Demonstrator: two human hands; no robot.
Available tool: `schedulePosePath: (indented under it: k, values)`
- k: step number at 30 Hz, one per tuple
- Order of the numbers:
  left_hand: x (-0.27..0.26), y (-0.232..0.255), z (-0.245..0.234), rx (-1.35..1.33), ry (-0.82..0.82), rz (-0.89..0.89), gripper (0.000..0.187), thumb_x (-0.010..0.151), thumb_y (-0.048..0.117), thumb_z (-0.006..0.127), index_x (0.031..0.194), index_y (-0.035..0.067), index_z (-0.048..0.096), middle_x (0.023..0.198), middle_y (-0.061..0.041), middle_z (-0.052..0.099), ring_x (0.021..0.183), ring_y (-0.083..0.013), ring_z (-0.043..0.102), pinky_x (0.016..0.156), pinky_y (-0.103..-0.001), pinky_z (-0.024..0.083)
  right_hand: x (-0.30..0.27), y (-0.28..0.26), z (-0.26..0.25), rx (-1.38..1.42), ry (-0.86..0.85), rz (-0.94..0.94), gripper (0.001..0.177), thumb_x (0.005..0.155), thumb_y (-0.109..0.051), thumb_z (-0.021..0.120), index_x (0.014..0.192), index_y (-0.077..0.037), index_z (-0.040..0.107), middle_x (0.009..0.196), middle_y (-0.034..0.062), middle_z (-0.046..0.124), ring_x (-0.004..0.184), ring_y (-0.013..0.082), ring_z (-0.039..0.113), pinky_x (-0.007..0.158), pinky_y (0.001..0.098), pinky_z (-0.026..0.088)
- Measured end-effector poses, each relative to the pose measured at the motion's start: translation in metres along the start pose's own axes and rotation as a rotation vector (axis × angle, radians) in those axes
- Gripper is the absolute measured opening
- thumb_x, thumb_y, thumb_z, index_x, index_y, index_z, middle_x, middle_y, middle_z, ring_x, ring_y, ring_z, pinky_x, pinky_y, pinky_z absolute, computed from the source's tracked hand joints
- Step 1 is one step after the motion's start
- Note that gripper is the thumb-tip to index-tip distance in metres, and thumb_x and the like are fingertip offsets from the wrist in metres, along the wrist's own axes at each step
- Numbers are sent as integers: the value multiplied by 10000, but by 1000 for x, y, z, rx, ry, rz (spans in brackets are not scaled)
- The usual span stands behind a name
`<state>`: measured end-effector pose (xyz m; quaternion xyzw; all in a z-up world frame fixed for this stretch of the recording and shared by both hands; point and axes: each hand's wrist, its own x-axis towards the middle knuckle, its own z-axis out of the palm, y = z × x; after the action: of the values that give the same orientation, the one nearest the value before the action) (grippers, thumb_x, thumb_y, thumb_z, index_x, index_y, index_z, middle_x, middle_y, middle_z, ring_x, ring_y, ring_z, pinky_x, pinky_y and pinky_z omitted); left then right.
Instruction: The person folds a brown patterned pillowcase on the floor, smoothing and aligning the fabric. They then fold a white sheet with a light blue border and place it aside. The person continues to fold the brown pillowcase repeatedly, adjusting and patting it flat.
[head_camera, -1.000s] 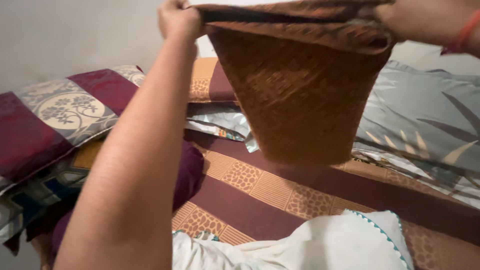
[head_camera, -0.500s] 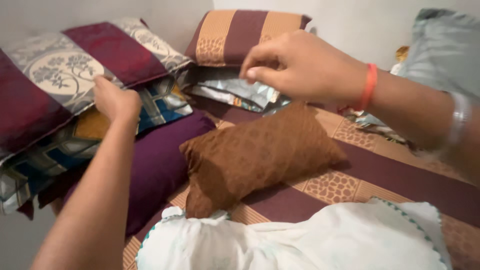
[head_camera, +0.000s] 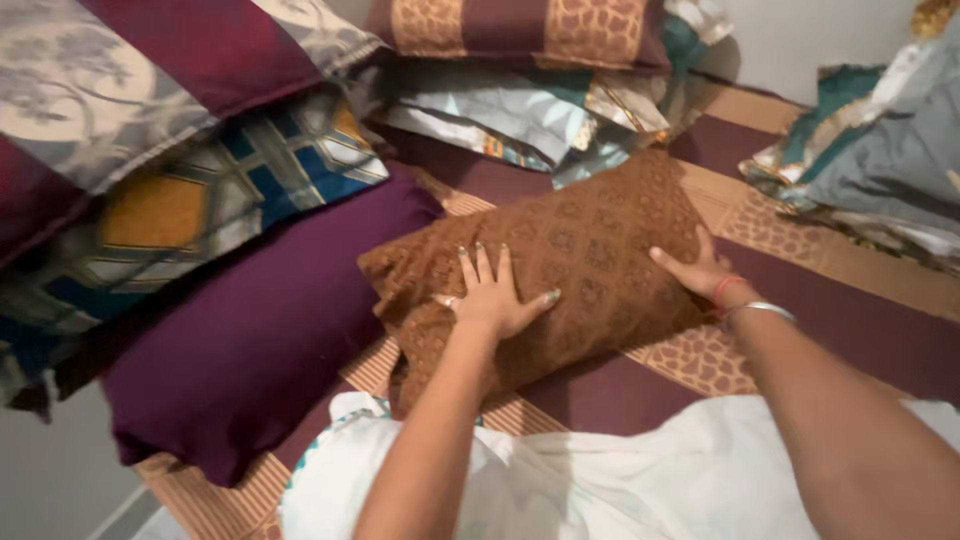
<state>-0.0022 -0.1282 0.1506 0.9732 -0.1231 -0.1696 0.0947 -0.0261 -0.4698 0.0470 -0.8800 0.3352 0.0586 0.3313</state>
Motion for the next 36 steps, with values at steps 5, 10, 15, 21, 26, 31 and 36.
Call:
schedulePosePath:
  k: [5,10,15,21,26,31,36]
  values:
    - [29,-2,74,18,475,15,575,1017,471,469,1541,251,380,1665,16,261,1559,-222,124,1041,-891,61,-19,14,-1,-215,291,-77,755,820,-721,675,1349,-196,551,1408,150,577,1328,417,477,1047,634,387]
    - [28,-13,91,-246,651,41,327,1001,287,528,1285,246,685,1458,-3,604,1427,-216,488,1130,-809,113,-34,30,-9,-376,259,-295,433,1091,-501,493,1149,-125,699,1103,223,738,1057,468,672,900,566,521]
    - [-14,-12,66,-249,634,55,341,984,192,547,1264,235,737,1257,-134,715,1134,-334,680,1254,-585,256,-89,32,-67,-222,324,-354,374,974,-452,543,1004,-142,749,977,195,729,938,432,685,799,541,524]
    - [-44,18,12,-344,732,133,295,987,206,589,1240,206,741,1219,-190,698,1179,-358,648,1191,-593,233,-148,-19,-120,-327,410,-483,354,995,-416,546,1004,-138,766,952,212,721,907,456,675,780,561,504]
    - [-36,45,-27,-303,819,278,428,985,194,570,1411,229,592,1587,-63,498,1526,-305,299,1175,-697,66,-148,-52,-106,-64,694,-704,382,1095,-393,469,1290,-125,658,1404,152,607,1362,402,498,1112,596,368]
    - [-29,50,18,-189,876,226,568,1036,329,516,1589,242,426,1691,-68,277,1597,-323,135,1231,-707,14,-127,-34,45,-488,564,-638,583,1032,-473,410,1578,-270,384,1650,65,358,1521,330,273,1156,687,130]
    - [-17,43,83,-50,631,146,605,999,481,414,1558,249,431,1658,-72,309,1569,-316,158,1206,-706,9,-78,-25,59,-396,345,-602,540,1037,-478,401,1548,-305,414,1621,36,366,1498,278,285,1137,675,116]
